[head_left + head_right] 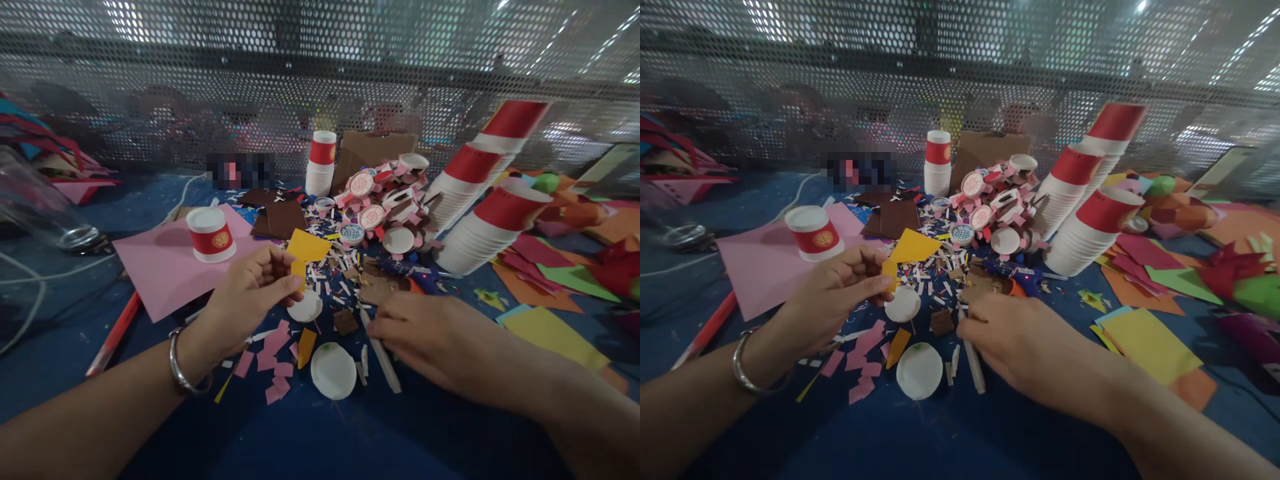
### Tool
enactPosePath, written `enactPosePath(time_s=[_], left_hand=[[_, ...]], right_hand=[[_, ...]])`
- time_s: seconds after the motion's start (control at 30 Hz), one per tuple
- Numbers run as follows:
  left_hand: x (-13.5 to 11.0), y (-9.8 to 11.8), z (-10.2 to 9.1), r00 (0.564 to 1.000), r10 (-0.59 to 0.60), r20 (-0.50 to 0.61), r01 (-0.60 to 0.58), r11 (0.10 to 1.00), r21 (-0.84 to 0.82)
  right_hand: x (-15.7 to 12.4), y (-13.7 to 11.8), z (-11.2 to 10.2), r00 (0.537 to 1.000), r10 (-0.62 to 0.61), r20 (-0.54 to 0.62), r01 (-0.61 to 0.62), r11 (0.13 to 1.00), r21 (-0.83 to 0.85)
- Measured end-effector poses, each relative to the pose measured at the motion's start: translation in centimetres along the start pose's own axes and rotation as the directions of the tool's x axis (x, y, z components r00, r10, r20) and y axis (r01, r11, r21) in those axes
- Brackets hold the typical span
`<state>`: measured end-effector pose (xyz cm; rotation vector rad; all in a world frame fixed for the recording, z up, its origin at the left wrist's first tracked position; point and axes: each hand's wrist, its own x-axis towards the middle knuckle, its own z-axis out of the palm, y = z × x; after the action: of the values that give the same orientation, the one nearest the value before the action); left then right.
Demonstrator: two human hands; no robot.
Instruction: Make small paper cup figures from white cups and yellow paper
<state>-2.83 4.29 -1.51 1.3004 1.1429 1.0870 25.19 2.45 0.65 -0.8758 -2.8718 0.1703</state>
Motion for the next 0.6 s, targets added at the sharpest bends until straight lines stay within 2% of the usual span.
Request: enactPosePath(time_s=[0.1, 0.3, 0.47, 0.53, 0.6], left_hand=[[-0.3, 0.2, 0.2, 0.999, -0.026, 0.021, 0.026, 1.0, -0.017], [-0.7, 0.1, 0.3, 0.995, -0.07, 0.069, 0.073, 0.996, -0.04], [-0.7, 0.2, 0.2, 0.992, -0.089, 0.084, 0.09, 0.996, -0.003], [-0.7, 0.3, 0.3, 0.989, -0.11, 0.096, 0.108, 0.994, 0.024], [-0.9, 0.5, 0.6, 0.984, -0.138, 0.116, 0.133, 0.99, 0.051]], right_hand=[[0.4, -0.8, 0.4, 0.993, -0.029, 0.113, 0.027, 0.999, 0.02], [1.0, -0.8, 1.3, 0.988, -0.148, 0.04, 0.152, 0.98, -0.13], [1.1, -0.8, 0.3, 0.966, -0.207, -0.156, 0.174, 0.964, -0.2], [0.9, -1.0, -0.1, 0.933, -0.213, -0.289, 0.174, 0.972, -0.155], [0.8, -1.4, -0.3, 0.868, -0.203, -0.453, 0.154, 0.978, -0.143]])
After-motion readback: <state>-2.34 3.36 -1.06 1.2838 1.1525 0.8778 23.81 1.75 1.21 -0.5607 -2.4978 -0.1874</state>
